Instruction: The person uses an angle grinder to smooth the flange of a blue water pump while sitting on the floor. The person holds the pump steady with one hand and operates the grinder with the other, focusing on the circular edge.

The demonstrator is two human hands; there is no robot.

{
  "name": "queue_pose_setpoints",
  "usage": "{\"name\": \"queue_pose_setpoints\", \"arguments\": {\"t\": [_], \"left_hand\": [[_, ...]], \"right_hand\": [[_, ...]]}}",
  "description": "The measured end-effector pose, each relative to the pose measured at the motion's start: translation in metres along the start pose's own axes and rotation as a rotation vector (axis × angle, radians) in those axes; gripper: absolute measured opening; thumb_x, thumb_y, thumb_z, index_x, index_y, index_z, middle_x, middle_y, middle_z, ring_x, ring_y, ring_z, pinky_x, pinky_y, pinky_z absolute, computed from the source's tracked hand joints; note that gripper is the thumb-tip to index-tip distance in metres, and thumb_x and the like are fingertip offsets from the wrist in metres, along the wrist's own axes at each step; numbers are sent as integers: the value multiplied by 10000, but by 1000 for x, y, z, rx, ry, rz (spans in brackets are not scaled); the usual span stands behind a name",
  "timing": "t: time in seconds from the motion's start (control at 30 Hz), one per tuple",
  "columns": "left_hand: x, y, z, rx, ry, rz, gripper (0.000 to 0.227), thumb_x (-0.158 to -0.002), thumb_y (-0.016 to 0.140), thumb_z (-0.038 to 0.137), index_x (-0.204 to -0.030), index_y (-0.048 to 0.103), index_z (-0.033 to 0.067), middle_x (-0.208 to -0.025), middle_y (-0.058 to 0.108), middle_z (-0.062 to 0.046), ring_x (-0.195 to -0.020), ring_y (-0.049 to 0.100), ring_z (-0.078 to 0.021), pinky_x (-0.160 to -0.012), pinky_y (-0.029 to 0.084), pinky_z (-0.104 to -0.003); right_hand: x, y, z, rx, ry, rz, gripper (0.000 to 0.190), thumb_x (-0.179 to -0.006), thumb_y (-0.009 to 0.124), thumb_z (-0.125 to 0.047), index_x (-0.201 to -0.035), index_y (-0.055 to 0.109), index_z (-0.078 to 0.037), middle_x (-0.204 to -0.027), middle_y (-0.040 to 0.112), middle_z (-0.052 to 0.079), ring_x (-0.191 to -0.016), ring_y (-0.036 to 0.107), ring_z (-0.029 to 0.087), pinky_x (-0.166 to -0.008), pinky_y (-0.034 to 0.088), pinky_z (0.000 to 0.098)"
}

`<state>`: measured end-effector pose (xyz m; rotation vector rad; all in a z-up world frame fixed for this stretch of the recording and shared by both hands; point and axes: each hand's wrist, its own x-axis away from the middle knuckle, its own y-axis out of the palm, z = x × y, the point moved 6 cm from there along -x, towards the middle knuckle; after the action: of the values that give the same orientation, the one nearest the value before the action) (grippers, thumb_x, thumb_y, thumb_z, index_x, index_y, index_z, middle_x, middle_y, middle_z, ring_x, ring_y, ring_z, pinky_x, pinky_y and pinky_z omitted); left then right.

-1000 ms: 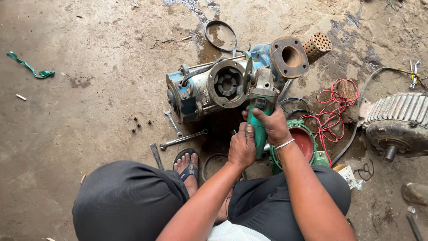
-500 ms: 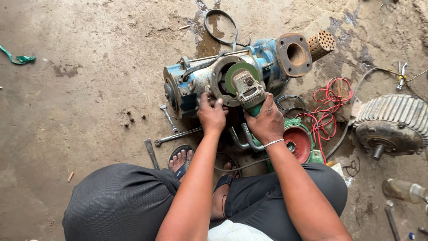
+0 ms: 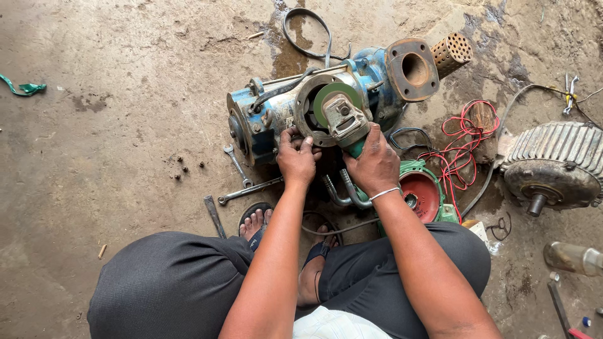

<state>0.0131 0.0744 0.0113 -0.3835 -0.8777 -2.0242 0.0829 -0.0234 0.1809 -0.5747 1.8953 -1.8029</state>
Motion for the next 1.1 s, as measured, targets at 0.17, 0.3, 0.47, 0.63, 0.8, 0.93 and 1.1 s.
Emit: {"name": "queue_pose_setpoints", "arguments": {"t": [0.17,0.3,0.47,0.63,0.8,0.93,1.1], "left_hand": [[0,0,0,48,12,-12,269,-969,638,11,-1221,547,30,-896,744,-95,-713,740,-156,-591,645,-290],[-1,1,1,26,11,-6,267,-965,634,9,-1218,548,30,-896,743,-95,-718,746,-157,-593,648,-290],[-1,0,-1,33,7,-5,274,-962,639,6,-1218,546,33,-906,742,-100,-716,742,-163,-590,647,-297],[-2,0,-1,40,12,-8,276,-962,645,10,-1220,546,28,-923,750,-108,-720,746,-169,-592,646,-300],[-1,0,3,23,3,-1,286,-958,644,15,-1224,541,28,-930,748,-109,-723,745,-170,-592,647,-300],[2,-1,5,-30,-5,-2,288,-964,644,30,-1232,540,35,-940,748,-105,-738,747,-158,-602,653,-289],[4,-1,9,-3,20,-9,284,-971,639,17,-1238,544,26,-938,754,-114,-741,749,-166,-608,652,-293]], "right_hand": [[0,-1,-2,21,-29,14,834,-726,879,-289,-1346,403,2,-1162,658,272,-939,682,500,-769,555,569],[-2,0,-2,-10,-23,-12,814,-710,877,-277,-1334,421,-22,-1137,670,246,-965,685,491,-794,559,564],[-3,-1,-3,5,-11,-25,805,-711,886,-271,-1318,422,-16,-1140,667,250,-961,683,488,-794,557,562],[-3,-4,-7,5,-30,-16,814,-718,888,-269,-1327,415,-8,-1134,665,253,-948,683,488,-786,556,563],[-4,-5,-7,-5,-18,-37,818,-695,887,-267,-1318,422,-13,-1124,668,243,-957,683,487,-782,562,556],[-5,-6,-6,23,-17,-26,803,-717,893,-285,-1317,431,-17,-1117,666,242,-949,690,477,-771,563,557],[-4,-4,-4,11,3,-33,763,-722,888,-280,-1297,449,-37,-1115,679,214,-965,692,458,-778,564,549]]}}
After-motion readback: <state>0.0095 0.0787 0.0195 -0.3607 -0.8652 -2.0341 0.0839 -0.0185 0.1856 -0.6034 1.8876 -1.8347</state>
